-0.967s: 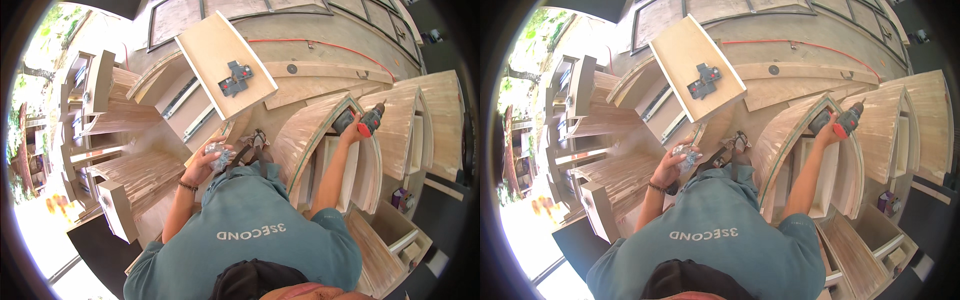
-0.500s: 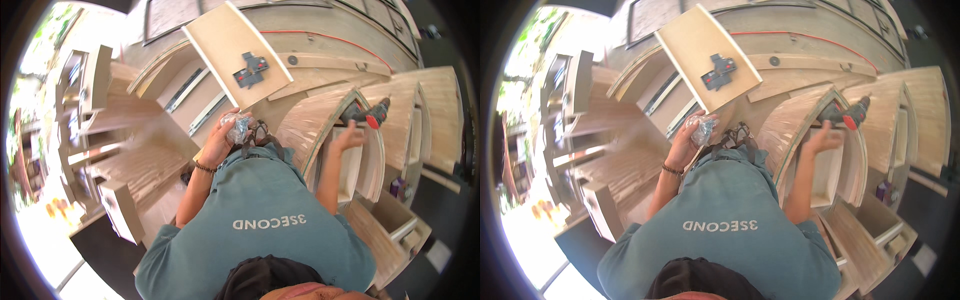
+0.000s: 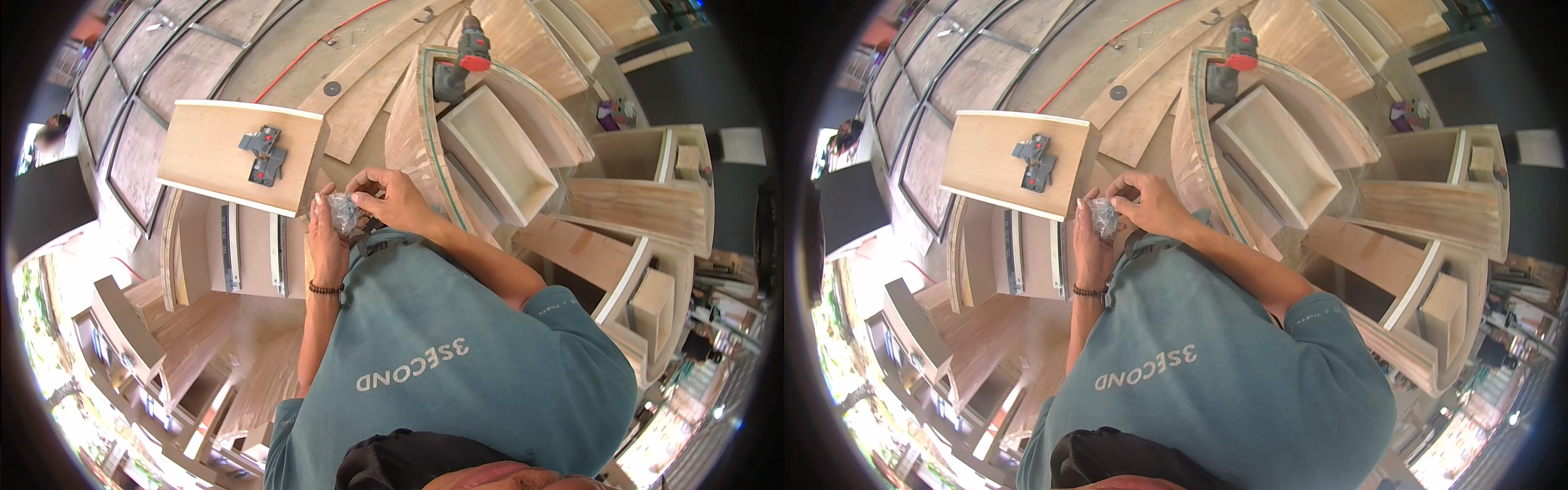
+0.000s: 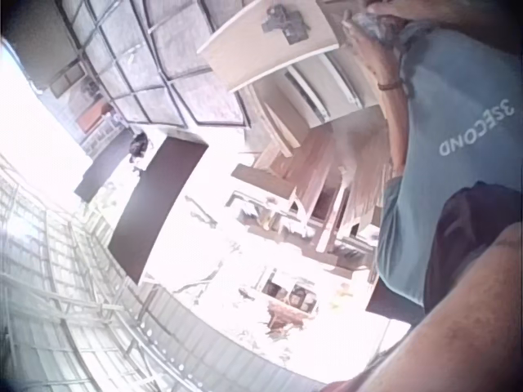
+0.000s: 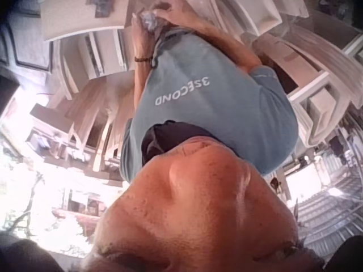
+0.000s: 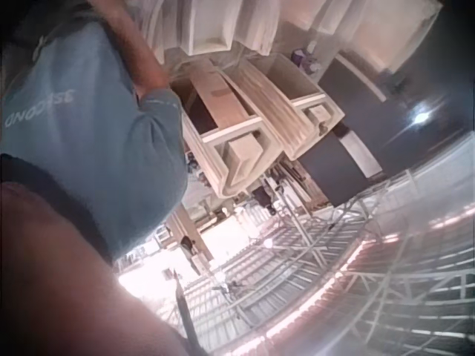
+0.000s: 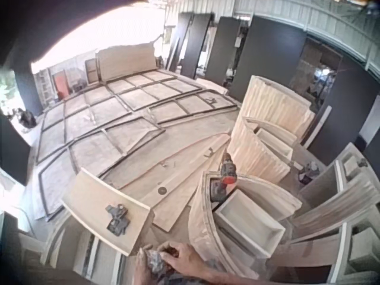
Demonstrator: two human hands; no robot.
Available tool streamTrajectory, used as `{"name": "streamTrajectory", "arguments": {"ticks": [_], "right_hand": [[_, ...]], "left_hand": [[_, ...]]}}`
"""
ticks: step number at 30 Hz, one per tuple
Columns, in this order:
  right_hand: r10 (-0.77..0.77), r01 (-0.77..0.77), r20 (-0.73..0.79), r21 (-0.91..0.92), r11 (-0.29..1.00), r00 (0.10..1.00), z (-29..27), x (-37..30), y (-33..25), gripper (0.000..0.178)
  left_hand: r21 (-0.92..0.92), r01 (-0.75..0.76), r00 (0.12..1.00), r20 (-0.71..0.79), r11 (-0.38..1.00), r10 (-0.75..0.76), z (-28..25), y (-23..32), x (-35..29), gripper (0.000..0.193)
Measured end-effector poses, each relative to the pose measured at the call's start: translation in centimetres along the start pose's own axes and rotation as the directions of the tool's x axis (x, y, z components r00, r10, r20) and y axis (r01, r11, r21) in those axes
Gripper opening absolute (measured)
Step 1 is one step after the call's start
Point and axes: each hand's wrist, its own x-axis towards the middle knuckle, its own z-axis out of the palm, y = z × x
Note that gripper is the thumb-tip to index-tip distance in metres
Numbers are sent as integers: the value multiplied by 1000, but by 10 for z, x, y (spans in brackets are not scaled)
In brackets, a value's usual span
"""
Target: The person uses a cordless drill to attach metal drawer slides to a wooden drawer front. They position the slides, insert screws, and drive them in with the drill. The person then places the drawer into a cabinet frame to test the fit.
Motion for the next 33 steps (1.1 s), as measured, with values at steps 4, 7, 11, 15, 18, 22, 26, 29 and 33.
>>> {"name": "streamTrajectory", "arguments": {"ticks": [4,7,11,15,18,22,26,29,33], "right_hand": [[-54,51,-239,-20,999,970,9,-25,-3,21],[115,-71,-155,267,961,981,2,-33,13,20],[-18,63,-282,149,987,959,-1,-35,14,19],[-96,114,-290,46,992,952,8,-35,23,19],[41,-10,-229,135,991,973,9,-37,24,25],[165,-85,-214,340,937,963,13,-41,42,41],[307,-221,-123,458,861,944,13,-47,32,51],[205,-129,-170,376,918,964,20,-45,48,47],[109,-60,-157,285,957,982,22,-38,68,36]], "left_hand": [[-29,-20,999,28,999,20,9,-11,-2,47],[57,40,996,81,998,-45,6,-18,1,40],[106,99,993,48,989,-105,0,-31,8,40],[-51,126,991,51,991,-123,2,-26,5,47],[-114,156,987,51,981,-151,3,-22,2,47],[-77,131,991,-33,988,-133,19,-22,-4,42],[25,12,1000,-7,1000,-12,1,-45,2,38],[128,109,992,49,986,-116,7,-30,-3,37],[131,56,996,60,990,-65,3,-31,0,34]]}}
